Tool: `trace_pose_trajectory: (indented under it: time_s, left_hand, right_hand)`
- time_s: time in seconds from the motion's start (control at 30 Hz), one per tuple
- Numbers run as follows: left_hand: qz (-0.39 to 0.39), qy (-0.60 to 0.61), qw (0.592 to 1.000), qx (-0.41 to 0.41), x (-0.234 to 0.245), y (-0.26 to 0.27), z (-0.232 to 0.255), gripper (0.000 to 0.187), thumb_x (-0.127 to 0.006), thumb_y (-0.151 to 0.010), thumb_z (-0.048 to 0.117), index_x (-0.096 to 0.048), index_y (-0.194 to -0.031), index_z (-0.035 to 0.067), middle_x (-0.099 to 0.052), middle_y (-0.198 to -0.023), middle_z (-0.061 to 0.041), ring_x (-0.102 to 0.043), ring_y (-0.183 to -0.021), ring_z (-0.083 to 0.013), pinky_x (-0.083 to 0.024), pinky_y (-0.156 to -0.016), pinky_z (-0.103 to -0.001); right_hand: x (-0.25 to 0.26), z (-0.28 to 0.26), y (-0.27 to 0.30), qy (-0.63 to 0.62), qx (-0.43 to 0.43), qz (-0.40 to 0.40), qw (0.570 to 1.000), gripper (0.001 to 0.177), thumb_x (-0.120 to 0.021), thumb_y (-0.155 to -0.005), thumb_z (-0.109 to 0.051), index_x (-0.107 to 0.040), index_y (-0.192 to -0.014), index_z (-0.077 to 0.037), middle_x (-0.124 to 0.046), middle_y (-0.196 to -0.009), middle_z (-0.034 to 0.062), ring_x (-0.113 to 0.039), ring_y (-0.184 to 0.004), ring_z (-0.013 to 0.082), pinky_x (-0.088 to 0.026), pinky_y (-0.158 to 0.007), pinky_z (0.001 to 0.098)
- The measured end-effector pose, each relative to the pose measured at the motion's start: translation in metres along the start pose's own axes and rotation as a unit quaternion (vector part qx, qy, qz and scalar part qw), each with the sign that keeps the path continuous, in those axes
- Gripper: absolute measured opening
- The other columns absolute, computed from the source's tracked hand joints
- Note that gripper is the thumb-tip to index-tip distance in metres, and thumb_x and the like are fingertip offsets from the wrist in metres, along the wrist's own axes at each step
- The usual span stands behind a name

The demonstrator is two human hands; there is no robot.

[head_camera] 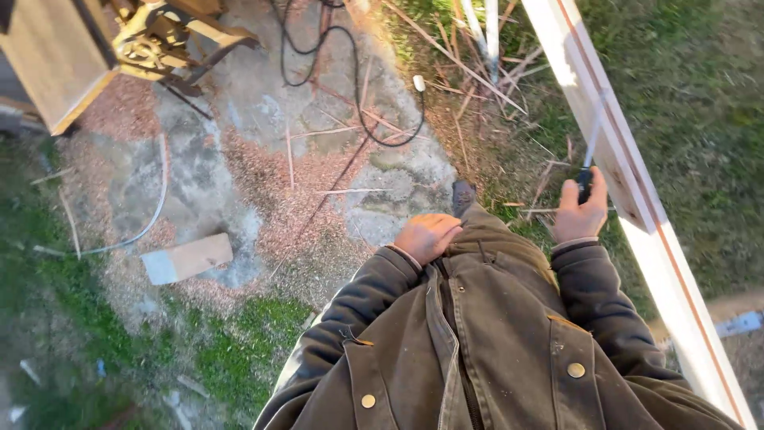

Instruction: Marking a groove on a long wooden trim board using a hand tool.

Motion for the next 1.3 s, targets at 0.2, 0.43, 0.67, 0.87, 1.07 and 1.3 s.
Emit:
trace_pose_trajectory:
  time_s: [0.2,0.43,0.67,0.87,1.07,1.3]
  left_hand:
    - [0.037,0.021,0.998,0.051,0.037,-0.038,-0.04,0.019,-0.065,-0.099,0.029,-0.072,-0.103,0.011,-0.075,-0.101,-0.006,-0.072,-0.092,-0.027,-0.055,-0.08,-0.039]
    - [0.026,0.106,0.989,0.104,0.076,-0.099,-0.101,0.02,-0.064,-0.1,0.029,-0.073,-0.105,0.012,-0.075,-0.101,-0.008,-0.072,-0.093,-0.0282,-0.057,-0.082,-0.038]
    - [0.082,0.299,0.928,0.207,0.111,-0.188,-0.241,0.03,-0.063,-0.102,0.031,-0.073,-0.114,0.006,-0.076,-0.103,-0.011,-0.071,-0.092,-0.0223,-0.057,-0.082,-0.034]
    - [0.114,0.561,0.752,0.328,0.196,-0.258,-0.362,0.038,-0.066,-0.102,0.033,-0.076,-0.109,-0.002,-0.076,-0.095,-0.007,-0.068,-0.085,-0.0119,-0.055,-0.079,-0.029]
    - [0.192,0.591,0.711,0.328,0.301,-0.331,-0.442,0.031,-0.067,-0.103,0.026,-0.077,-0.11,-0.003,-0.076,-0.097,-0.005,-0.066,-0.086,-0.0099,-0.053,-0.079,-0.027]
    - [0.269,0.543,0.749,0.27,0.408,-0.429,-0.537,0.037,-0.064,-0.104,0.029,-0.07,-0.118,-0.005,-0.075,-0.102,-0.006,-0.067,-0.096,-0.0103,-0.054,-0.09,-0.027]
  right_hand:
    - [-0.05,-0.017,-0.068,-0.009,-0.141,-0.114,0.983,0.043,-0.067,-0.103,-0.018,-0.058,-0.137,0.006,-0.069,-0.103,0.0206,-0.065,-0.088,0.0271,-0.051,-0.076,0.0416]
    - [-0.121,-0.139,-0.12,0.017,0.016,-0.294,0.956,0.046,-0.07,-0.097,-0.019,-0.061,-0.138,-0.002,-0.073,-0.112,0.0134,-0.067,-0.095,0.0166,-0.054,-0.086,0.0314]
    - [-0.246,-0.231,-0.21,-0.032,0.009,-0.399,0.916,0.051,-0.072,-0.092,-0.015,-0.059,-0.141,-0.005,-0.072,-0.114,0.0102,-0.063,-0.098,0.0132,-0.053,-0.088,0.0294]
    - [-0.375,-0.33,-0.297,-0.085,0.024,-0.565,0.82,0.058,-0.076,-0.088,-0.016,-0.056,-0.142,-0.003,-0.067,-0.132,0.0108,-0.061,-0.118,0.015,-0.048,-0.102,0.0312]
    - [-0.468,-0.395,-0.384,-0.044,0.015,-0.585,0.81,0.057,-0.075,-0.088,-0.023,-0.054,-0.137,-0.003,-0.069,-0.124,0.0119,-0.066,-0.113,0.0189,-0.052,-0.098,0.0349]
    - [-0.59,-0.446,-0.505,0.142,0.111,-0.591,0.786,0.058,-0.071,-0.088,-0.039,-0.054,-0.133,-0.008,-0.073,-0.11,0.0173,-0.073,-0.098,0.0288,-0.056,-0.085,0.0394]
Point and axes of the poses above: each hand's wrist, its own y-axis away from the middle knuckle, its own x-axis out of the back of the hand, z = x × y, the point moved 1 cm from there along -y, towards the middle knuckle
